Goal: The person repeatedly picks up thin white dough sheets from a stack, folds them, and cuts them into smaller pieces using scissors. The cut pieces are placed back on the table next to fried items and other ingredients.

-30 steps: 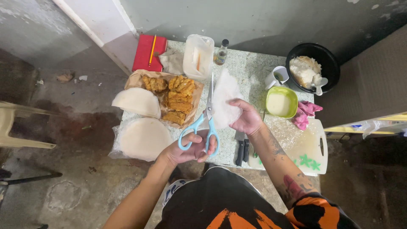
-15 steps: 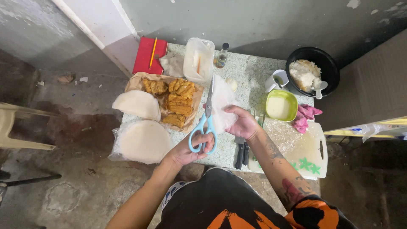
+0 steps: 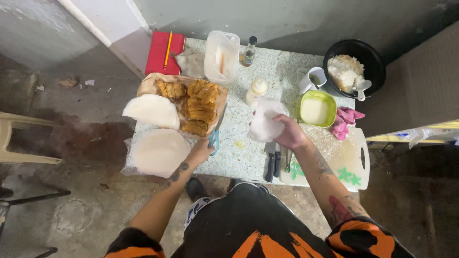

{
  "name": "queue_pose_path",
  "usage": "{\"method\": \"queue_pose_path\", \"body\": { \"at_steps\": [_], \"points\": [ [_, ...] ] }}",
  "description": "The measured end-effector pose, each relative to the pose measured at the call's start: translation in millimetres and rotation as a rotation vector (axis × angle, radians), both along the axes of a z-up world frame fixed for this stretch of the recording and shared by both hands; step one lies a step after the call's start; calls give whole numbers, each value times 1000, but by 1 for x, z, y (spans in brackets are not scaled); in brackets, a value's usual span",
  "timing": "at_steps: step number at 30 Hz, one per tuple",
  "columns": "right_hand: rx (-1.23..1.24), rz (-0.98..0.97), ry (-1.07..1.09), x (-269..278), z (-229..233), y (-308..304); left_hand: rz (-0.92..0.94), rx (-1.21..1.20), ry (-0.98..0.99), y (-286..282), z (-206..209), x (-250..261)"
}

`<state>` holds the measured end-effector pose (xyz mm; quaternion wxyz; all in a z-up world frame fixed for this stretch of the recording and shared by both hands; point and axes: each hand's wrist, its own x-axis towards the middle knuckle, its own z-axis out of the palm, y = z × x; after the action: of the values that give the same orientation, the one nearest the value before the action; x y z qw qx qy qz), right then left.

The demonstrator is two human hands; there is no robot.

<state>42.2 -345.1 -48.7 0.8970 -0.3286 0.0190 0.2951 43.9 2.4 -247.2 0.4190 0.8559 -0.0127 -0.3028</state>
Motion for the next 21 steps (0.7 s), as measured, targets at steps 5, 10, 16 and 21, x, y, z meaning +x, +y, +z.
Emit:
{"method": "queue_pose_path", "body": {
  "at_steps": [5, 10, 16, 21],
  "points": [
    [-75, -81, 35, -12, -15, -6, -79, 437, -453, -8, -46, -21],
    [-68, -127, 81, -21, -30, -8, -24, 565, -301, -27, -37, -31],
    [-73, -134, 163, -17, -30, 1, 102, 401, -541, -40, 6, -37],
    [-82, -111, 146, -8, -26, 15, 24, 328, -471, -38, 13, -28]
  ]
}}
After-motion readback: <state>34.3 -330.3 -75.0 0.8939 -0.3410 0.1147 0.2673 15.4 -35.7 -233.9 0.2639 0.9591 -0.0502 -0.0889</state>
